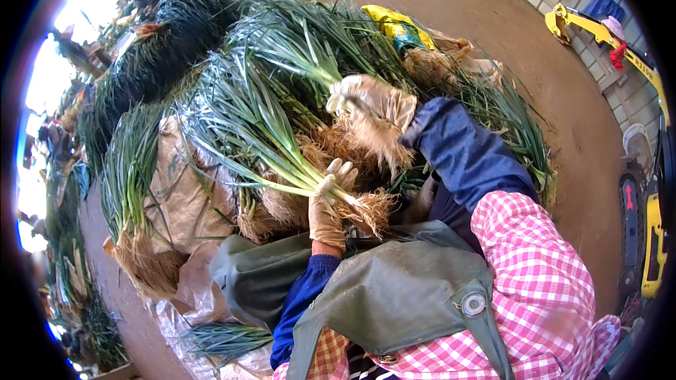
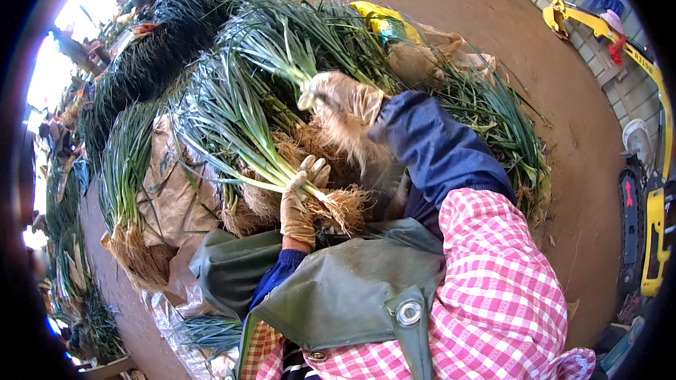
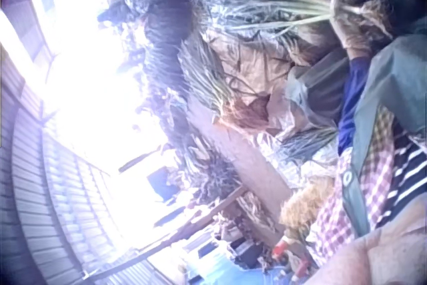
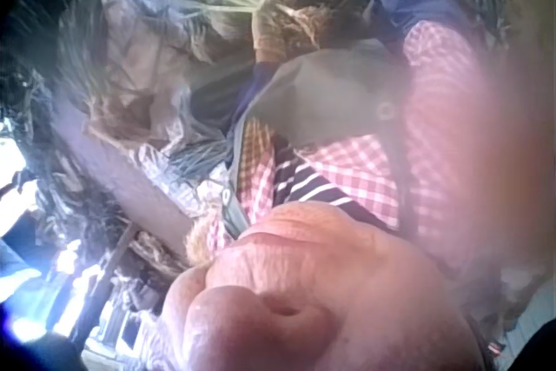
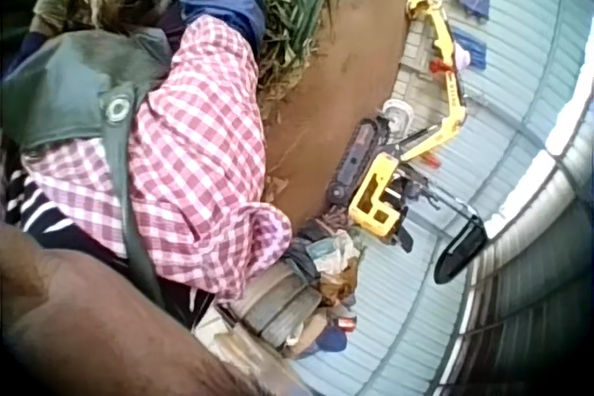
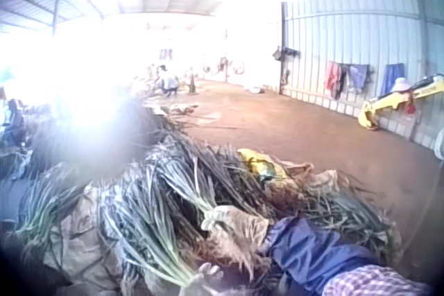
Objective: The person cleans a pile of long-leafed crops by hand, stripping away dead leaves and roots from individual bundles before tossing them to the side.
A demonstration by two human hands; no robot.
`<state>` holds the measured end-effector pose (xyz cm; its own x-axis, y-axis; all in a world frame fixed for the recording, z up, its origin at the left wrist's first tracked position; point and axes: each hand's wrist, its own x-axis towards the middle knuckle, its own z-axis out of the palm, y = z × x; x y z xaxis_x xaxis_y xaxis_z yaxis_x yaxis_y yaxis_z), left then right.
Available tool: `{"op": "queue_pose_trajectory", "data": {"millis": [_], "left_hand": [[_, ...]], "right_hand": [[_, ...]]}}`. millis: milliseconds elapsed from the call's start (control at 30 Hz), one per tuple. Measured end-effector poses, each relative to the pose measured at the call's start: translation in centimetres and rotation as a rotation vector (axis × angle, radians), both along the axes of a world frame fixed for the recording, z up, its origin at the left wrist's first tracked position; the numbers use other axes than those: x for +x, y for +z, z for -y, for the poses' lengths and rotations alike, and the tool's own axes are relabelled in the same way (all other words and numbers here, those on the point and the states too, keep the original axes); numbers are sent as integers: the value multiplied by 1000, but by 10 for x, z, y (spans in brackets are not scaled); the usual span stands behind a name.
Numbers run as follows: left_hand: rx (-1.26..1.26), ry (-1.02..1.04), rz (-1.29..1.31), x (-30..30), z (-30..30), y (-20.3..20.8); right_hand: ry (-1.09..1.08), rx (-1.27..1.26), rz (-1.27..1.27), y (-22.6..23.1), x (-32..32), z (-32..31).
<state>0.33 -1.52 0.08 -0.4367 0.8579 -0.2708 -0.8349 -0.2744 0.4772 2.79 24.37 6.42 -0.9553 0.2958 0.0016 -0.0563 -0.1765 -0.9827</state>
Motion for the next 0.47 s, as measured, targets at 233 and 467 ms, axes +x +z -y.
{"op": "queue_pose_trajectory", "data": {"millis": [233, 467], "left_hand": [[-124, 112, 87, -3, 4, -31], [-199, 70, -52, 0, 6, -20]], "right_hand": [[88, 190, 281, -29, 9, 88], [-176, 321, 257, -42, 8, 122]]}}
